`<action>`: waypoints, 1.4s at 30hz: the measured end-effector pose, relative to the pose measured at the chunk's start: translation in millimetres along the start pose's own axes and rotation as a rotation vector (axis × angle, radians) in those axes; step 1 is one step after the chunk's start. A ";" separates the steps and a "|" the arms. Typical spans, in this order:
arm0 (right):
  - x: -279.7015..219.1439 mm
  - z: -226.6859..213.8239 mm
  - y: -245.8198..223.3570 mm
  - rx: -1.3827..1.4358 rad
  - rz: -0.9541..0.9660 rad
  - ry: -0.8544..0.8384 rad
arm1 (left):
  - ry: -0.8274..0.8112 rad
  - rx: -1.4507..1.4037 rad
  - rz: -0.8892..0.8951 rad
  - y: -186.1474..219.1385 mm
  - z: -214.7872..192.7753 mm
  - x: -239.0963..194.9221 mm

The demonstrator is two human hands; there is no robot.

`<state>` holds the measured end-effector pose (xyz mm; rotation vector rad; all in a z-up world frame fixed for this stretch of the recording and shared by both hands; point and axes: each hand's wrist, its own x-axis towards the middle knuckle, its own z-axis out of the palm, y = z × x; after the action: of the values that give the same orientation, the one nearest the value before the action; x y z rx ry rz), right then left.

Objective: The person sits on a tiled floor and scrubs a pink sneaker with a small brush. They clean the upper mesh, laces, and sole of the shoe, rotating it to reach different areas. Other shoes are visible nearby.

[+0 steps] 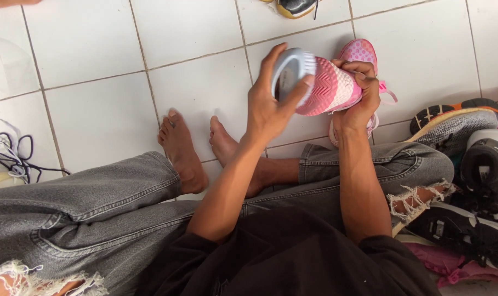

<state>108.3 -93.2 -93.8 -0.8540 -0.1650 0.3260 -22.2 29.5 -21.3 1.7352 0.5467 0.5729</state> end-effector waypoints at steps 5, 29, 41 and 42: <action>2.7 2.4 -0.6 -0.030 -0.020 -0.032 | 0.023 -0.066 -0.115 7.1 -3.7 3.9; -3.2 2.1 0.9 -0.079 0.012 -0.025 | -0.032 -0.043 0.086 18.7 -1.1 -5.6; 0.1 -5.3 5.1 -0.116 0.000 -0.005 | -0.158 -0.011 0.140 28.2 -6.9 -5.7; 0.7 -2.5 2.3 -0.091 0.016 0.015 | -0.093 0.004 0.144 23.8 -3.5 -2.6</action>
<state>109.1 -93.4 -97.1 -0.9478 -0.1600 0.3291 -24.9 25.2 2.4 1.8055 0.3603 0.5888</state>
